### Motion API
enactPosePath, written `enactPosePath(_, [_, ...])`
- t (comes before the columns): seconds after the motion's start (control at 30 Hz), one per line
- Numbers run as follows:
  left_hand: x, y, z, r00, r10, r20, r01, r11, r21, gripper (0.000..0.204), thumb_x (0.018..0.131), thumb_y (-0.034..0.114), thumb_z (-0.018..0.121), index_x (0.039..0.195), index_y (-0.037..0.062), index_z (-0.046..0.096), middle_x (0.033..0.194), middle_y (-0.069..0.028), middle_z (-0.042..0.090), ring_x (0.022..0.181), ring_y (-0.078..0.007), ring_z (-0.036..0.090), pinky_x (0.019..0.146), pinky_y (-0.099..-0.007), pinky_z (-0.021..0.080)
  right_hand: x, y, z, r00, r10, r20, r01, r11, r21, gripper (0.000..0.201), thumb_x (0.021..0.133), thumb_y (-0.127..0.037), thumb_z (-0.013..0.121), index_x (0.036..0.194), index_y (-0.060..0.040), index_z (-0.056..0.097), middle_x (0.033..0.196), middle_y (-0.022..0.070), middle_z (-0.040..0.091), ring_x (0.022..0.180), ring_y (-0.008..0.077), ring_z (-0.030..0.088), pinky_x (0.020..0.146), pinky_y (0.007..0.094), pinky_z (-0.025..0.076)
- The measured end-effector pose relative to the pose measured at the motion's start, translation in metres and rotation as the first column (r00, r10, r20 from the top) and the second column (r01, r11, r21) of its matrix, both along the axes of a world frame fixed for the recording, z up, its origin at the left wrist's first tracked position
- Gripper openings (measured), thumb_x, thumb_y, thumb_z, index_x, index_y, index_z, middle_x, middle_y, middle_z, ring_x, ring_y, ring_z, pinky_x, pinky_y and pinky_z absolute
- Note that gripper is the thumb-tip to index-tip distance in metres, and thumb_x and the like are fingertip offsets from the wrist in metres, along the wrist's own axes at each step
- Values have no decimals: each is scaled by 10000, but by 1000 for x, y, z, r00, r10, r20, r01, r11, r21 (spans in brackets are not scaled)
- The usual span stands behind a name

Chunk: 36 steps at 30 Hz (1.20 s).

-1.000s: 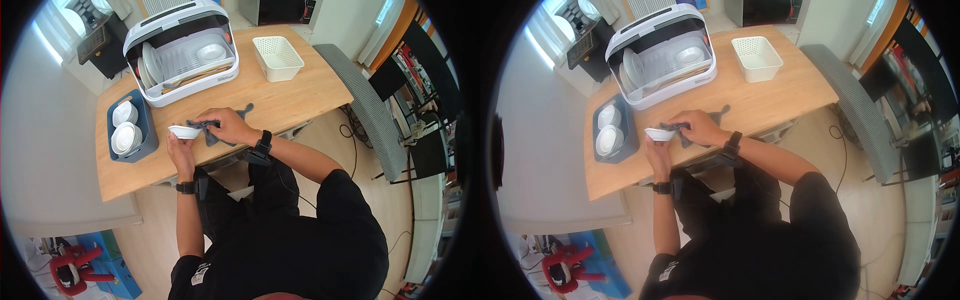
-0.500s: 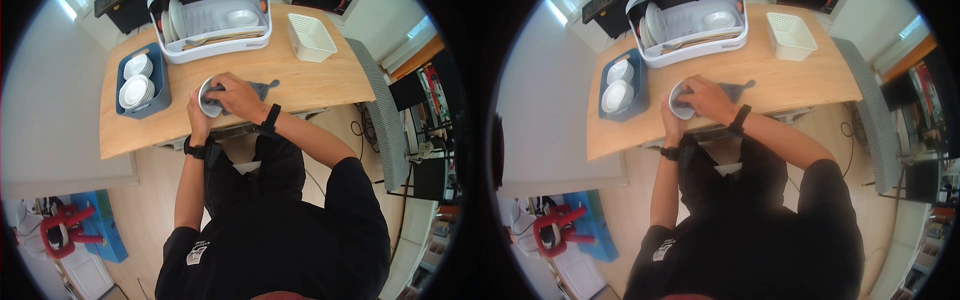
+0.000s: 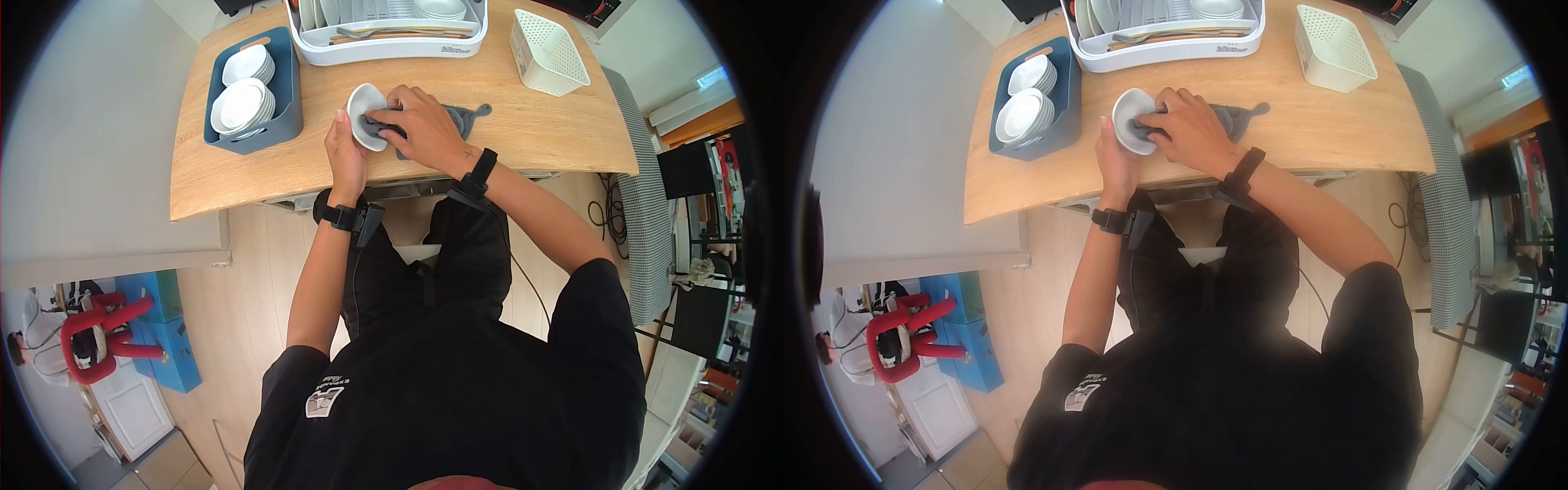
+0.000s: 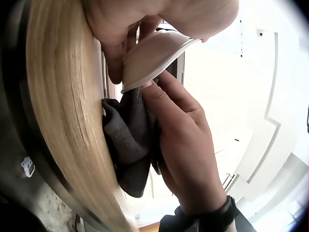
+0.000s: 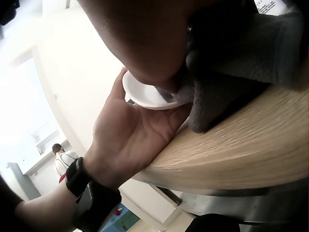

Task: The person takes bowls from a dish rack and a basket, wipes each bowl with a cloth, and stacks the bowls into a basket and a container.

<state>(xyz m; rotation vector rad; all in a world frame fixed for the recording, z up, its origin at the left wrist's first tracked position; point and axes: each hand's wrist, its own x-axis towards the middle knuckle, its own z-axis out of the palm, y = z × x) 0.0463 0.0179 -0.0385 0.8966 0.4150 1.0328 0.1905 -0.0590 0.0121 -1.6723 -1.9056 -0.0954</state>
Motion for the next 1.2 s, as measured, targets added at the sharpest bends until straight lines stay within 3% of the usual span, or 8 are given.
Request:
enactPosePath(0.07, [1,3,-3,997,13,-78,-9,999,49,619,1095,489,363,1347,-56,511,1271,-142,597,1163,-220,595,1002,-375,491,0,3,-6,995,22,-97,-26,999,-36,276,821,-159,733,1091,-194,776,1056,48,581,980,262,579,836,389,488])
enactPosePath(0.23, [1,3,-4,998,0,-65,4,998,70,624,1091,498,372,1334,-58,518,1253,-137,602,1132,-215,604,981,-376,498,-4,3,-4,982,132,-137,-116,986,118,233,815,-114,750,1047,-132,771,993,40,659,870,239,650,726,357,535])
enactPosePath(0.47, [-3,1,0,988,-48,-145,60,995,76,573,1092,466,404,1303,-51,531,1235,-129,614,1123,-197,607,969,-356,496,0,16,9,980,87,-178,-38,964,263,158,805,-106,746,962,-124,753,971,-1,681,851,221,672,713,349,555])
enactPosePath(0.57, [0,4,-2,994,-52,-97,60,995,81,512,1094,414,423,1275,-49,544,1213,-118,623,1120,-187,610,969,-347,496,13,20,12,998,24,-61,-7,962,272,161,804,-104,742,963,-128,752,972,-6,683,856,218,672,707,346,554])
enactPosePath(0.67, [-1,0,2,998,-43,-52,48,996,80,450,1091,368,443,1246,-39,559,1202,-111,625,1120,-182,608,966,-345,495,16,17,11,999,26,47,-36,975,219,167,806,-100,737,968,-137,754,972,-5,685,862,219,672,698,349,548])
enactPosePath(0.77, [-1,4,-3,999,-42,33,40,998,57,478,1050,321,569,1354,-47,556,1208,-97,649,1074,-139,619,930,-292,516,18,13,8,998,51,19,-54,986,155,163,797,-98,715,946,-152,751,940,-4,677,867,247,656,723,382,533])
enactPosePath(0.93, [1,0,-2,998,-4,62,1,999,43,492,1035,272,603,1394,-53,515,1263,-111,629,1132,-155,612,977,-312,510,14,3,13,986,129,-103,-136,989,-58,160,787,-104,721,935,-147,764,935,26,704,865,273,667,742,394,534])
enactPosePath(1.2, [1,-5,4,999,-16,27,14,996,83,524,1040,290,603,1427,-45,491,1310,-107,611,1165,-153,595,991,-306,499,9,0,18,946,168,-275,-170,985,19,210,777,-78,766,983,-113,765,970,31,718,814,244,684,675,331,538])
